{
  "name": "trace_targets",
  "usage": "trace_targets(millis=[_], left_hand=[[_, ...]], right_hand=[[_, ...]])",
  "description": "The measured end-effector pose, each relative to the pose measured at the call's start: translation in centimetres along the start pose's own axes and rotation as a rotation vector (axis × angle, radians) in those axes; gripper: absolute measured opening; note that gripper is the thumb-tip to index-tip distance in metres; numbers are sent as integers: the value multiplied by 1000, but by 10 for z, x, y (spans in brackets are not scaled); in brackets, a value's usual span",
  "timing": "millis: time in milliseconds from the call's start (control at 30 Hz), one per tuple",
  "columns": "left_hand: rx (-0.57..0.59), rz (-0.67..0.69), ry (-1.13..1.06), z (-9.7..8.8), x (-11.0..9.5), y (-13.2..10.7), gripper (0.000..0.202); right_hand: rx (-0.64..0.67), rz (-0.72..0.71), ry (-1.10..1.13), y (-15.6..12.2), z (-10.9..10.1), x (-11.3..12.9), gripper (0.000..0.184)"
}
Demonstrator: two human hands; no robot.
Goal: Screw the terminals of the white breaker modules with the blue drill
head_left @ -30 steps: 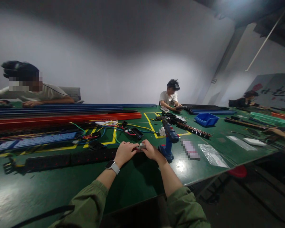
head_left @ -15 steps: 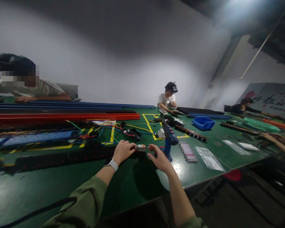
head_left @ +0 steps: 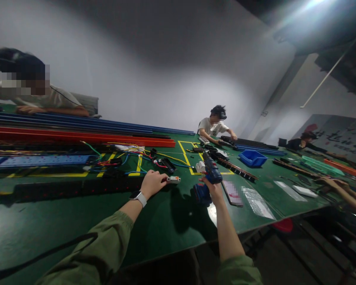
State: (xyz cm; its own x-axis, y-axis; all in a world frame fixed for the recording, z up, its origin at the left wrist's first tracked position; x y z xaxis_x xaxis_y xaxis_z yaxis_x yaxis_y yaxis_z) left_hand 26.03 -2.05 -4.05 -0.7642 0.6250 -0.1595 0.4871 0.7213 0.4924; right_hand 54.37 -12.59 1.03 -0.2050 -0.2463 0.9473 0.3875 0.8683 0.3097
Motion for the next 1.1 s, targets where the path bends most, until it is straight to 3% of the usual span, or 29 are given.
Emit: trace_targets(millis=[233, 433, 700, 900, 1100], left_hand=[[14, -20, 5, -1, -2, 1, 31], [-17, -27, 43, 3, 4, 8, 32], [-25, -28, 74, 7, 7, 7, 37], [-43, -25, 63, 6, 6, 5, 38], [-32, -47, 39, 5, 5, 5, 37]], right_hand=[[84, 115, -96, 7, 13, 9, 55], [161, 204, -49, -27, 28, 14, 48], [390, 364, -50, -75, 55, 43, 27], [435, 427, -93, -94, 61, 62, 16], [441, 432, -79, -98, 62, 66, 20]])
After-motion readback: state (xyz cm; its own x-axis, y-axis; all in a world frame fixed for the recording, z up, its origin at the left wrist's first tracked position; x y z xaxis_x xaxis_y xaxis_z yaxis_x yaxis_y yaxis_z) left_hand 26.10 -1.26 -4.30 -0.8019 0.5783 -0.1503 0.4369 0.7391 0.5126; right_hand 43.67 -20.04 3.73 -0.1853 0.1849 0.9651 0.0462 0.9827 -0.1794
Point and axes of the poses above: each hand's wrist, its own y-axis towards the middle knuckle, its own z-axis out of the palm, x = y × z, the point moved 3 cm from there along y, towards the middle knuckle, and after that the axes turned 3 degrees about y, right-handed, at the moved point
